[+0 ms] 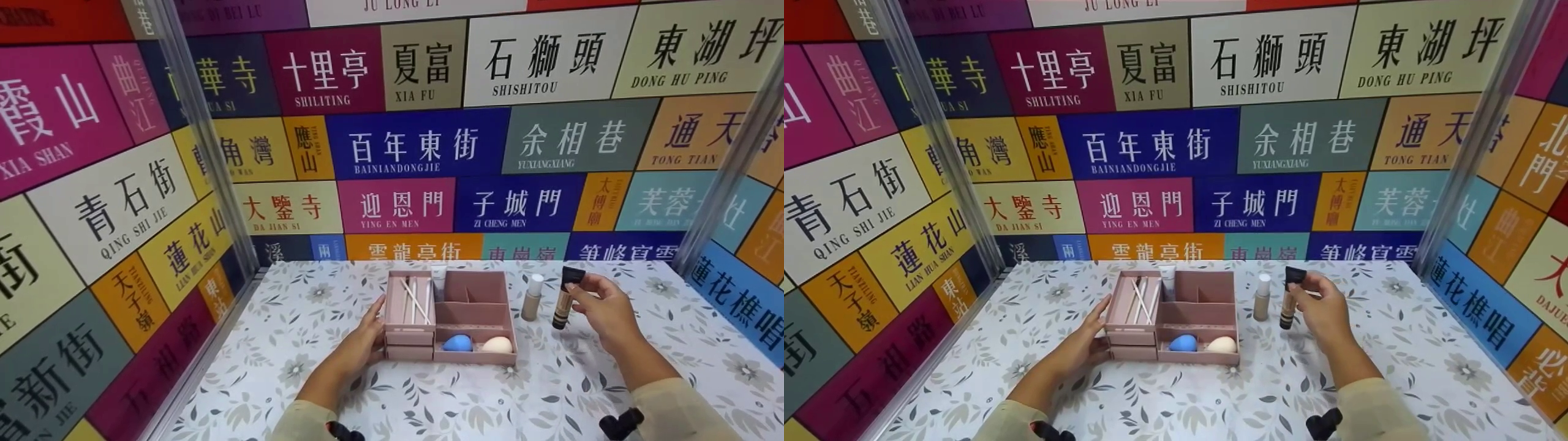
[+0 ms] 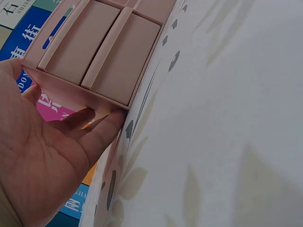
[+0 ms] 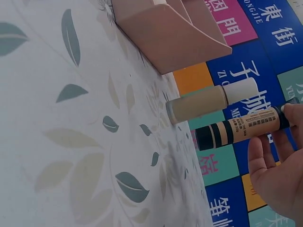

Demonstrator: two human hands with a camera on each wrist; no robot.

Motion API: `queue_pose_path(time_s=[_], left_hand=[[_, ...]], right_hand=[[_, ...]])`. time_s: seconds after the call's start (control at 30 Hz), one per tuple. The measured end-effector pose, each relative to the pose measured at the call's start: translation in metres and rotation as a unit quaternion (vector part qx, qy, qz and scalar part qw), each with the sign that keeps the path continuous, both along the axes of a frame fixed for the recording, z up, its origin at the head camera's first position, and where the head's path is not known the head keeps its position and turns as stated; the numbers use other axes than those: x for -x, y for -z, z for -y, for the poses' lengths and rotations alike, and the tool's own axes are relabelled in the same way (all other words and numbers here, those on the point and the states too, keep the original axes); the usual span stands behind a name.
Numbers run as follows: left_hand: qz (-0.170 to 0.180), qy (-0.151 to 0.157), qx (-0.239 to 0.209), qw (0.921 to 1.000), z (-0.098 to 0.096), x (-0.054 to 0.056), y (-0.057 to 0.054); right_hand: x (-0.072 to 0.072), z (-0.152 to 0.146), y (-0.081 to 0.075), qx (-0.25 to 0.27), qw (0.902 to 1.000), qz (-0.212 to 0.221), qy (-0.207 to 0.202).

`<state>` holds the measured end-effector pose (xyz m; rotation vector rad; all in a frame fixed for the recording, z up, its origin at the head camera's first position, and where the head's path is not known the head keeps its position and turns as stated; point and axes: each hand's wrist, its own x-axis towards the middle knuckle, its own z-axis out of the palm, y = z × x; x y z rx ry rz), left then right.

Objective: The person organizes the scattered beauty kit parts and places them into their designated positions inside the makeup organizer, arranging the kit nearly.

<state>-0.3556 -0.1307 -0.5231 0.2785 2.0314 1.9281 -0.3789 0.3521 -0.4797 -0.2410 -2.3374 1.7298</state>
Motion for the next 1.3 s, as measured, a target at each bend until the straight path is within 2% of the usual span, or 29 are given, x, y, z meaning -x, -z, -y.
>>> queue_pose_path(time_s=[0.3, 0.47, 0.67, 0.87, 1.03, 1.17, 1.3], left_hand=[[-0.009, 0.011, -0.012, 0.9998, 0.0, -0.001, 0.001], [-0.014, 0.011, -0.016, 0.9997, 0.0, -0.002, 0.001], [-0.007, 0.004, -0.005, 1.0, 0.0, -0.001, 0.001], [0.005, 0.0, -0.005, 1.0, 0.0, -0.001, 0.002], [0.005, 0.0, -0.01, 0.9999, -0.001, 0.0, 0.003], [0.001, -0.001, -0.014, 0.9999, -0.002, 0.0, 0.002], [0.001, -0.002, -0.011, 0.9999, -0.002, 0.0, -0.001]], right_hand=[[-0.006, 0.015, -0.01, -0.005, 0.9991, -0.026, -0.034], [-0.008, 0.034, -0.028, 0.002, 0.9972, -0.052, -0.053], [-0.005, 0.066, -0.047, 0.045, 0.9922, -0.077, -0.087], [0.008, 0.102, -0.059, 0.064, 0.9854, -0.099, -0.123], [0.023, 0.129, -0.066, 0.058, 0.984, -0.095, -0.139], [0.035, 0.147, -0.067, 0.068, 0.9834, -0.096, -0.138], [0.046, 0.159, -0.062, 0.069, 0.9837, -0.096, -0.136]])
